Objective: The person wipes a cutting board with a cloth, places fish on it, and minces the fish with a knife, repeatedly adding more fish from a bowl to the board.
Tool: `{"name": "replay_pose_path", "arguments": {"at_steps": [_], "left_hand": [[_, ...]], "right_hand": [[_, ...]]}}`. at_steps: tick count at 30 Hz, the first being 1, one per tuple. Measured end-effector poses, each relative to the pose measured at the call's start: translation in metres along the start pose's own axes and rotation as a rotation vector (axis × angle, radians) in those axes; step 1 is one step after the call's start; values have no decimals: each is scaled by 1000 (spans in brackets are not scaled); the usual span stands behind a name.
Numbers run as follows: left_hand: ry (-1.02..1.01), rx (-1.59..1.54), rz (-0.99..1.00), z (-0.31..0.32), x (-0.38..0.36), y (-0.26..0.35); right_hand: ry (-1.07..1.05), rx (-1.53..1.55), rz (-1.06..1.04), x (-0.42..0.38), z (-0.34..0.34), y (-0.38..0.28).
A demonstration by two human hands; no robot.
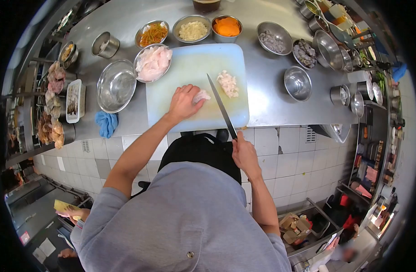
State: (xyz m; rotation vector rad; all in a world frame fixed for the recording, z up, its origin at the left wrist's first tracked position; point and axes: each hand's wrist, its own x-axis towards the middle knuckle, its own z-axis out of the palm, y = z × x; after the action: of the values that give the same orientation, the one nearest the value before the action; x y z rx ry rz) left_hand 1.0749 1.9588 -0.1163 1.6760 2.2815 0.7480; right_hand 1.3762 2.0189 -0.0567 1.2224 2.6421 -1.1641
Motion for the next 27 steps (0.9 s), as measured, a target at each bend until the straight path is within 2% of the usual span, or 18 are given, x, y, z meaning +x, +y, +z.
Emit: {"name": "replay_pose_path", "arguments": {"at_steps": [2,5,16,19,25,27], "left_hand": [[70,-57,-120,10,-2,9],[172,-146,65,14,-3,7],[89,-278,16,13,4,13],[84,-273,44,12,3,11],[62,-265,72,16,-1,13],[90,-260,57,13,0,14]], "right_hand": [[13,-7,4,-5,-2,1],[9,-24,6,-12,-7,-5],[-51,-196,-26,-31,-20,-22],[-113,-229,29,-40,-31,-30],[10,-159,-140,38,33,-12],[-13,-164,-103,32,29,-8]]}}
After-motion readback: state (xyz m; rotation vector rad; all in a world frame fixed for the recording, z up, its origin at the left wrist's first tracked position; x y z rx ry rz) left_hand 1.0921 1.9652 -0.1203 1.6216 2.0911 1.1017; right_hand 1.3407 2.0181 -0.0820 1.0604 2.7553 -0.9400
